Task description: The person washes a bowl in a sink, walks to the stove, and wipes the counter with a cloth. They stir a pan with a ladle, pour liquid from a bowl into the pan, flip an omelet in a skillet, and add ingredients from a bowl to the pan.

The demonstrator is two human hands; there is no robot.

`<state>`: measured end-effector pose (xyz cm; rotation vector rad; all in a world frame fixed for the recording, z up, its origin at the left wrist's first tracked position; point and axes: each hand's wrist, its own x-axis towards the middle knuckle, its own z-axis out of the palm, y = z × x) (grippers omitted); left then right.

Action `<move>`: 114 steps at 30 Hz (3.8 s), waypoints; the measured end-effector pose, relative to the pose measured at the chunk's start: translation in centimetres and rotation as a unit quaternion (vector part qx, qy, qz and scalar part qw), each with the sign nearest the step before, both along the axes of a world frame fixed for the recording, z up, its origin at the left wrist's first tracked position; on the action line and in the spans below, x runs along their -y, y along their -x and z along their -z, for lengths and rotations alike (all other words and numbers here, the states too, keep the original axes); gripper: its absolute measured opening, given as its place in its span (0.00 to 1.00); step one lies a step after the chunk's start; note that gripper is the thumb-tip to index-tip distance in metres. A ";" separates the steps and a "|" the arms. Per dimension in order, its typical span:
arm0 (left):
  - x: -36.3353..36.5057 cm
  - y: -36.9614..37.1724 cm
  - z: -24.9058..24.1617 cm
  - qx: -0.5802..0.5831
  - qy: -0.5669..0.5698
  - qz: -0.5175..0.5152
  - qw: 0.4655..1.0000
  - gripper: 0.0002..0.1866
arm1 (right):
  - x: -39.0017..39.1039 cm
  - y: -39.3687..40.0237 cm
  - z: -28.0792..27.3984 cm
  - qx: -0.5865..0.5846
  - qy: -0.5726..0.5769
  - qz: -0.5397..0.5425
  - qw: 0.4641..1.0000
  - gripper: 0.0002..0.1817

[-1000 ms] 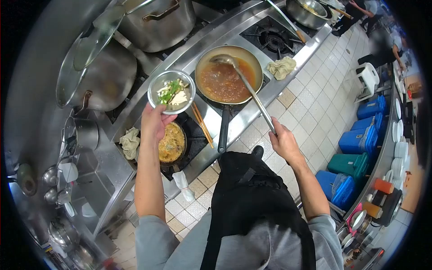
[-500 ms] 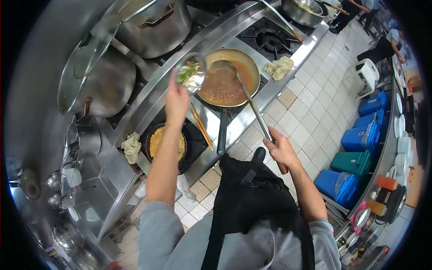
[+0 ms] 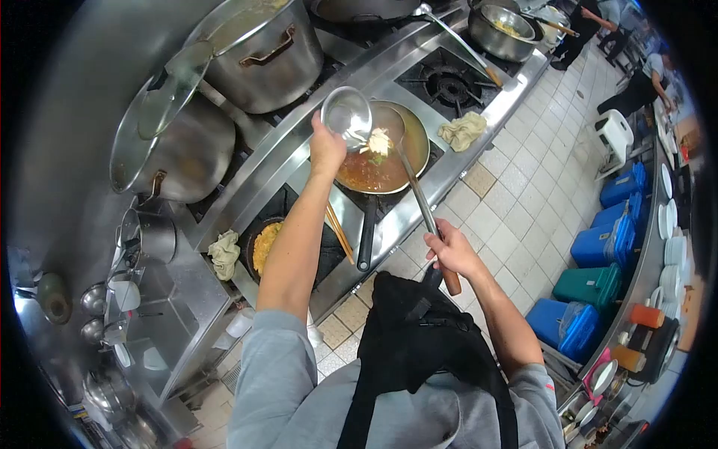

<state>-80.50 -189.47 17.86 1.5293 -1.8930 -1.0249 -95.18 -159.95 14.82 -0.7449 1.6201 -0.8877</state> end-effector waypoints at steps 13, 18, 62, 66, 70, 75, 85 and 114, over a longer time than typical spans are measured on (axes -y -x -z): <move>-0.5 -6.1 -3.5 -0.259 -0.226 0.039 0.938 0.29 | 17.0 -0.7 -5.8 -0.438 0.387 -0.099 0.805 0.17; -1.3 -8.1 -3.8 -0.336 -0.286 0.094 0.893 0.28 | 25.4 -4.6 -3.9 -0.341 0.369 -0.034 0.864 0.18; -54.6 6.5 -2.6 -0.134 -0.336 0.527 0.769 0.30 | -49.1 -6.0 -1.0 0.061 0.217 0.456 0.861 0.25; -62.7 7.5 -0.6 -0.056 -0.368 0.597 0.711 0.30 | -57.5 -9.0 0.4 0.035 0.219 0.552 0.804 0.21; -68.3 8.5 0.9 0.005 -0.378 0.678 0.631 0.32 | -61.7 -13.9 2.7 0.027 0.218 0.649 0.728 0.21; -74.0 10.0 0.2 0.086 -0.437 0.757 0.478 0.33 | -64.2 -24.1 2.9 0.018 0.207 0.835 0.510 0.19; -63.9 15.4 15.2 0.135 -0.347 0.648 0.665 0.16 | -78.6 -40.7 2.0 -0.117 0.253 0.958 -0.064 0.10; -60.4 -15.8 25.2 0.314 -0.142 0.555 0.757 0.19 | -110.1 -44.2 2.6 -0.248 0.212 0.923 0.204 0.25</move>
